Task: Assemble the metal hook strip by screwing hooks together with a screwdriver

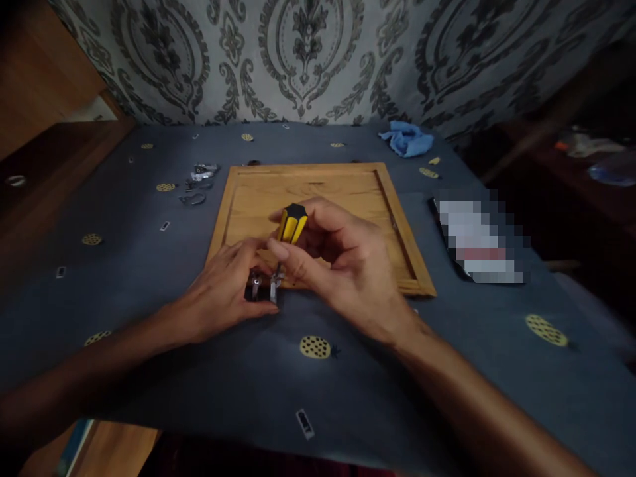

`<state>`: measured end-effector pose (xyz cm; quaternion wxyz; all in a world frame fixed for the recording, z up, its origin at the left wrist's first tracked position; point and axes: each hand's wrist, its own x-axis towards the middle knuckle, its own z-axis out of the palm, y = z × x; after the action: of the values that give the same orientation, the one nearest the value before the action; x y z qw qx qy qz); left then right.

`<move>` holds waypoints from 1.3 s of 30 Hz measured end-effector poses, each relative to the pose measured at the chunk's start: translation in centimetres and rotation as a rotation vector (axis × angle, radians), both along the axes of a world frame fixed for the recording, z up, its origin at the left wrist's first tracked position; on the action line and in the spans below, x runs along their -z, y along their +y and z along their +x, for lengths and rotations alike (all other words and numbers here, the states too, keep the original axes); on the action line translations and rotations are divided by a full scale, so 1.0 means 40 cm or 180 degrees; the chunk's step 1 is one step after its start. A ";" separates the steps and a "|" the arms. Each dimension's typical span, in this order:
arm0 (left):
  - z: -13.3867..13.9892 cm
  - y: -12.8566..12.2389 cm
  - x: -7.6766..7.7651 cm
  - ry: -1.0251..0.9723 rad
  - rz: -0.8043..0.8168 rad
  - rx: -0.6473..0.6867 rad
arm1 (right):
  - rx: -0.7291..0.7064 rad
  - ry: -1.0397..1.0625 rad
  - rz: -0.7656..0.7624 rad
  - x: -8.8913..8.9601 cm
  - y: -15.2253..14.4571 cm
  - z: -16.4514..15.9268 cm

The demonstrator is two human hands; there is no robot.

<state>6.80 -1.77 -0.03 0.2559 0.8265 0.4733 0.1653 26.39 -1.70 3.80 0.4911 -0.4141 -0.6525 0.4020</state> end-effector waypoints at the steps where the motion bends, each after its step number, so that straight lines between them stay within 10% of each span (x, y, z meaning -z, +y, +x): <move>1: 0.001 0.001 -0.002 -0.0001 -0.0024 0.0030 | -0.0070 -0.0047 -0.0072 -0.001 -0.002 0.002; 14: 0.002 -0.001 -0.012 0.0039 -0.0134 0.0037 | 0.0740 0.0810 0.0479 0.013 0.001 -0.035; 39: 0.004 -0.002 -0.009 0.0081 -0.0144 -0.0052 | 0.0418 0.0645 0.0223 0.034 -0.007 -0.030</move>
<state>6.96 -1.87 0.33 0.2672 0.8186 0.4870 0.1462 25.18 -1.98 2.44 0.5939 -0.3958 -0.5847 0.3857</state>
